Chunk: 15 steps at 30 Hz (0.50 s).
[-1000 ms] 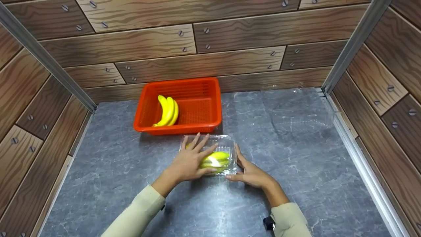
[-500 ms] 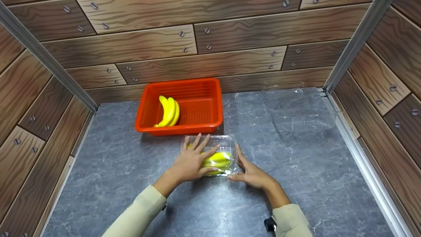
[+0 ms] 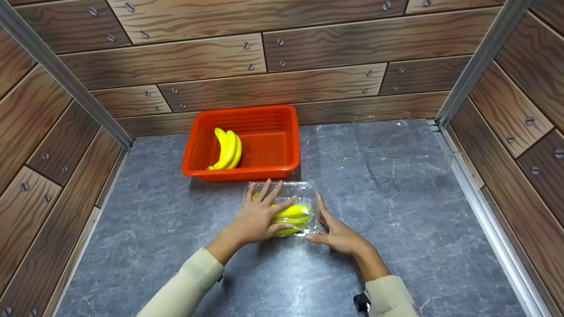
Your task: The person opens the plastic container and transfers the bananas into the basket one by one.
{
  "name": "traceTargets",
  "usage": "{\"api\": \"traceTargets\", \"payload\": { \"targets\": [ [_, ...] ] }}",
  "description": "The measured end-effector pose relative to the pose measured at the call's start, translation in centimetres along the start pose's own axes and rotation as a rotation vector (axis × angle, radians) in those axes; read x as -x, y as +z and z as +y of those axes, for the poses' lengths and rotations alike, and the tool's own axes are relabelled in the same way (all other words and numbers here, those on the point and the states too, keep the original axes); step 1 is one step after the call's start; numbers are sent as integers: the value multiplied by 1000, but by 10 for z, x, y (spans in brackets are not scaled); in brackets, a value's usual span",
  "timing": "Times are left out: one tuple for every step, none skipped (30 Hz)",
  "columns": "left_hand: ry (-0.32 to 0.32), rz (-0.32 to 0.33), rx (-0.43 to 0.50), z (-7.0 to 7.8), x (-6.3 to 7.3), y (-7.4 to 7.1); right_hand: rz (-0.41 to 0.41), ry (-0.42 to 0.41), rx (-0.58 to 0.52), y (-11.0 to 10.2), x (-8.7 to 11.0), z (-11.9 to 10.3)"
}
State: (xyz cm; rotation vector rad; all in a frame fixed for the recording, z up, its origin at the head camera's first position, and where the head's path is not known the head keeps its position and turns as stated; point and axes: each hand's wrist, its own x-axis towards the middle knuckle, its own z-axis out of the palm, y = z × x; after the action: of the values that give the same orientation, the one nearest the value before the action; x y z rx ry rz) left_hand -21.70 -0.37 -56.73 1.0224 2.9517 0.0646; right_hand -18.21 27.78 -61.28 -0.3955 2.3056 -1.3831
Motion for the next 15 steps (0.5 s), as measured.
{"api": "traceTargets", "payload": {
  "targets": [
    [-3,0,4,0,0,0,2,-2,0,0,0,0],
    [-5,-1,5,0,0,0,4,0,-4,1,-1,0],
    [-7,-3,6,0,0,0,3,-5,-5,1,-1,0],
    [-8,-3,6,0,0,0,4,-8,-6,1,-1,0],
    [-9,-3,8,-1,0,0,3,-11,-7,1,-1,-1],
    [-9,-5,10,-1,0,0,2,-13,-8,2,-2,-1],
    [-9,-4,11,-1,0,0,1,-13,-8,2,-2,-1],
    [-9,-6,13,-1,0,0,2,-12,-8,2,-1,-1],
    [-10,-6,14,-1,0,0,3,-11,-8,2,-1,-1],
    [-10,-6,12,0,0,0,5,-10,-9,2,-1,-1],
    [-9,-5,13,0,-1,0,7,-9,-8,2,-1,-1],
    [-9,-6,12,0,-1,0,9,-8,-8,2,0,-1],
    [-9,-5,10,0,-1,0,10,-8,-8,2,0,0],
    [-8,-5,8,1,-1,0,10,-8,-7,2,0,0],
    [-7,-4,8,1,-1,0,10,-9,-6,2,1,0]
  ]
}}
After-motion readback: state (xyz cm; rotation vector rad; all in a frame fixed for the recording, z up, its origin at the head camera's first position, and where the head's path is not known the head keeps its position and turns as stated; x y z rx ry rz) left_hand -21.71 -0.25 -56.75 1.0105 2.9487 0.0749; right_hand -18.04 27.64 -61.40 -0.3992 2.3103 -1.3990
